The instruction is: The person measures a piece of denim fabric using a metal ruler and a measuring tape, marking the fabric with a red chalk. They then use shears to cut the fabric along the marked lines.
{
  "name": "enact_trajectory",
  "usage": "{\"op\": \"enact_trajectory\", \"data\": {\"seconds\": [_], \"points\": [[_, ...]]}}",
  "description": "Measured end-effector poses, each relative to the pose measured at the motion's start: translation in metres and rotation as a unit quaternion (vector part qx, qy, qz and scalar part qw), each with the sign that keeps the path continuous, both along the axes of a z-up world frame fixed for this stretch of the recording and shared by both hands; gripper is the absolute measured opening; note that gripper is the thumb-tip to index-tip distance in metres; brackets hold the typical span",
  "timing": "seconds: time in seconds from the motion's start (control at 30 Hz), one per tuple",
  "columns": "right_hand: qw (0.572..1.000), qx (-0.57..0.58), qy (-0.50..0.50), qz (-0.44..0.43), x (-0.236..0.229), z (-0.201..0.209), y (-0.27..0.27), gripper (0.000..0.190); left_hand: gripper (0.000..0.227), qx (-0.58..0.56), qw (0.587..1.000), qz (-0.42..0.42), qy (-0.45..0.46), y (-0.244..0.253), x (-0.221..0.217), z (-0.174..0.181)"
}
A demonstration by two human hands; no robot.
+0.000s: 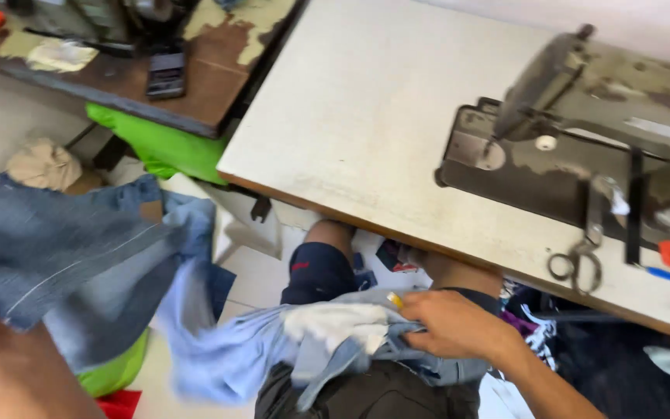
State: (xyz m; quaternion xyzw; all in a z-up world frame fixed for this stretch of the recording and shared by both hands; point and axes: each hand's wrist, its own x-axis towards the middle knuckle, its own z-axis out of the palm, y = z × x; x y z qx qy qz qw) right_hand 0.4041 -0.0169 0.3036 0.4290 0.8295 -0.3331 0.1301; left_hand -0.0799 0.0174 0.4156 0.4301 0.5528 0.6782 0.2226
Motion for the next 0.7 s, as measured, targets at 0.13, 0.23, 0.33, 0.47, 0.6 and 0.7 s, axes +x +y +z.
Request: {"op": "enact_trajectory", "data": {"seconds": [0.13, 0.23, 0.33, 0.47, 0.6, 0.7], "points": [[0.981, -0.085, 0.000, -0.175, 0.045, -0.004, -0.037, 0.051, 0.031, 0.049, 0.998, -0.026, 0.043, 0.074, 0.157, 0.063], [0.910, -0.082, 0.057, -0.403, 0.075, -0.013, -0.060, 0.059, 0.064, 0.033, 0.909, -0.381, -0.163, 0.159, 0.217, 0.020], [0.823, 0.033, 0.178, -0.538, 0.090, -0.015, -0.082, 0.052, 0.075, -0.042, 0.885, -0.402, 0.233, 0.210, 0.254, -0.065], [0.701, 0.077, 0.240, -0.667, 0.077, 0.003, -0.078, 0.041, 0.067, -0.041, 0.778, -0.300, 0.550, 0.214, 0.269, -0.149], [0.775, 0.244, 0.292, -0.505, 0.048, 0.025, -0.034, 0.036, 0.082, 0.011, 0.722, -0.262, 0.640, 0.212, 0.262, -0.145], [0.802, 0.310, 0.298, -0.414, 0.017, 0.039, 0.020, 0.035, 0.086, 0.002, 0.720, -0.265, 0.641, 0.226, 0.257, -0.144]]}}
